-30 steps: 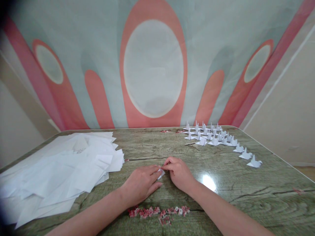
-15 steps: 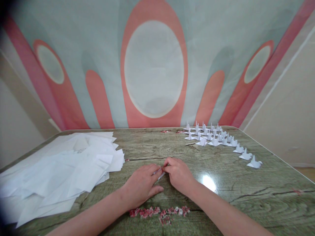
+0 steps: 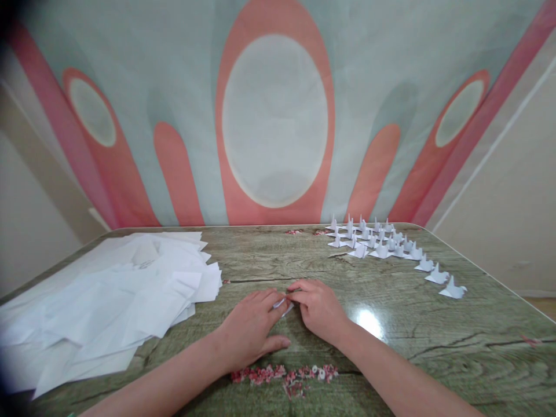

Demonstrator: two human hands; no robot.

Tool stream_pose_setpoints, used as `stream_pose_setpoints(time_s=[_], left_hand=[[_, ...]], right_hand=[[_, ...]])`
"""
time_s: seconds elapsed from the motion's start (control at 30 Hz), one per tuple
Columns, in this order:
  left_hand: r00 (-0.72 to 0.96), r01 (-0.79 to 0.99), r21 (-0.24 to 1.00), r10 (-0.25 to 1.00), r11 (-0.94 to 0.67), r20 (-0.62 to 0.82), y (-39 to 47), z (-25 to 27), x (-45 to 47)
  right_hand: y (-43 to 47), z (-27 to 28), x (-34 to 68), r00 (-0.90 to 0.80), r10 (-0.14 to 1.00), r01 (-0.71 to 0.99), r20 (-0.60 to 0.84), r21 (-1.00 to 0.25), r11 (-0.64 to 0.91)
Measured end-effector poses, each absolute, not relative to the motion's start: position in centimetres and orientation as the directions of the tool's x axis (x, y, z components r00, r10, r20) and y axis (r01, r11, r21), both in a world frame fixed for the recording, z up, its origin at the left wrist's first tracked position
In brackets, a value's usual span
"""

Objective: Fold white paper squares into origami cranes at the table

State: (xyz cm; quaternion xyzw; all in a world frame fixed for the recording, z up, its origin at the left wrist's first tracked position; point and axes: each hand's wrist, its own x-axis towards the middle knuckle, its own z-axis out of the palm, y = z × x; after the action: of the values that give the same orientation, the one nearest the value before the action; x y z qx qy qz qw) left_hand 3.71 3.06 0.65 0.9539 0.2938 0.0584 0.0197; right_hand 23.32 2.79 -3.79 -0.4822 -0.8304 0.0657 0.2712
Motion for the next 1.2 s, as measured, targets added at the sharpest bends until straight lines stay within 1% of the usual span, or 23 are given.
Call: stream_pose_setpoints(time_s=[0.2,0.33,0.63,0.8,0.93,1.07,1.2], left_hand=[[0.813,0.569,0.076,0.574,-0.819,0.100,3.0,0.7,3.5],[0.812,0.570,0.085,0.576,-0.817,0.094,2.9,0.8,3.5],[0.821,0.562,0.113,0.569,-0.819,0.037,2.7,0.6,2.8],[0.820,0.563,0.146,0.572,-0.814,0.030,2.3,0.6,1.7],[0.802,0.583,0.151,0.595,-0.798,0.045,1.9,0.5,1.3],[0.783,0.601,0.145,0.616,-0.786,0.089,1.9,-0.3,1.6],[0.772,0.606,0.151,0.623,-0.781,0.122,2.1,-0.7,1.9]], right_hand=[[2.7,-3.1,23.4,-0.454,0.824,0.765,0.339,-0.326,0.555],[2.7,-2.8,23.4,-0.470,0.834,0.782,0.289,-0.302,0.546],[2.4,-1.7,23.0,-0.487,0.853,0.841,0.188,-0.163,0.516],[2.4,-1.4,22.8,-0.498,0.850,0.843,0.173,-0.133,0.521],[2.3,-1.8,22.9,-0.493,0.846,0.837,0.203,-0.155,0.525],[2.2,-2.7,23.0,-0.448,0.844,0.816,0.297,-0.249,0.521],[2.3,-3.1,22.9,-0.433,0.819,0.767,0.376,-0.324,0.554]])
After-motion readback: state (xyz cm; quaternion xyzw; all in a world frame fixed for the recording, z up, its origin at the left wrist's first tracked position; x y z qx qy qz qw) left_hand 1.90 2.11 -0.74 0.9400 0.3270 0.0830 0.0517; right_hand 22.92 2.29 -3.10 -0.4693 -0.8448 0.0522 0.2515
